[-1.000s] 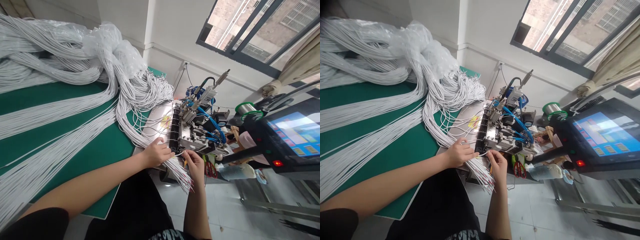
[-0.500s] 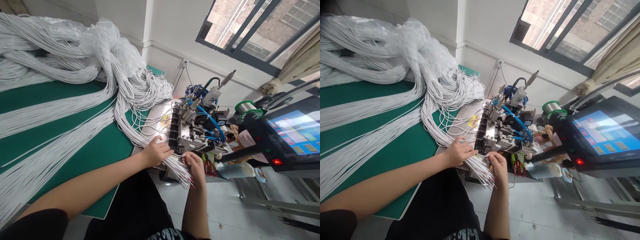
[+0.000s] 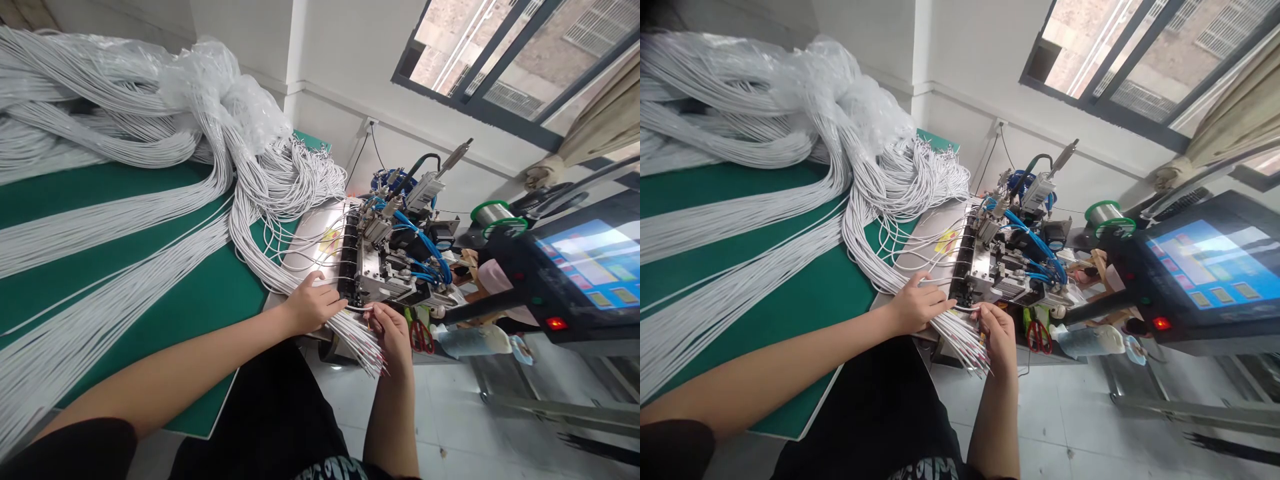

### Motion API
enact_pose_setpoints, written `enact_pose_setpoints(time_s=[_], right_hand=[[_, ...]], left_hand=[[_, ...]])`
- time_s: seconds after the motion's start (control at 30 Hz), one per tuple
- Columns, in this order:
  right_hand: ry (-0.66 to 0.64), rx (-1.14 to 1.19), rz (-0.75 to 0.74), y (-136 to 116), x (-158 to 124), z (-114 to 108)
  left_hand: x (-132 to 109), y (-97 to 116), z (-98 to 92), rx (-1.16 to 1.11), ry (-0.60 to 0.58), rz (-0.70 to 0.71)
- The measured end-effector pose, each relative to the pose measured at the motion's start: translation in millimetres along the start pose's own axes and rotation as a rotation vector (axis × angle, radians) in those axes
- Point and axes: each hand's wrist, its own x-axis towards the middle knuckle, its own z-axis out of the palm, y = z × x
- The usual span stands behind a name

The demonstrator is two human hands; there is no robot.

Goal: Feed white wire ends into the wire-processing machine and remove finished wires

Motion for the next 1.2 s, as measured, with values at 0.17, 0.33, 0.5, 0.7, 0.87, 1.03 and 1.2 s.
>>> enact_pose_setpoints(time_s=[0.17, 0.33, 0.5, 0.7, 0.87, 1.03, 1.2], right_hand=[[0.022, -0.018, -0.003, 0.1, 0.9, 1.1], [0.043, -0.087, 0.025, 5.2, 4.5, -6.5], [0.021, -0.308, -0.038, 10.3, 12.8, -16.0], [-0.034, -0.365, -0.112, 11.5, 21.2, -18.2], [-0.052, -0.281, -0.117, 19.5, 25.2, -13.1], [-0.043, -0.208, -0.088, 30.2, 26.8, -7.9], [-0.017, -0.216, -0.106, 30.7, 27.8, -5.8]], left_hand=[[0.9, 0.3, -1.2, 0.013, -0.018, -0.012], [1.3, 0.3, -2.1, -0.004, 0.014, -0.023], [1.5, 1.0, -1.1, -0.011, 0.041, -0.052], [1.5, 1.3, -1.7, -0.006, -0.05, -0.088], [2.1, 2.0, -1.3, -0.026, -0.183, -0.136], [3.0, 2.9, -1.6, -0.032, -0.212, -0.158], [4.6, 3.0, -3.3, -0.033, -0.216, -0.167]])
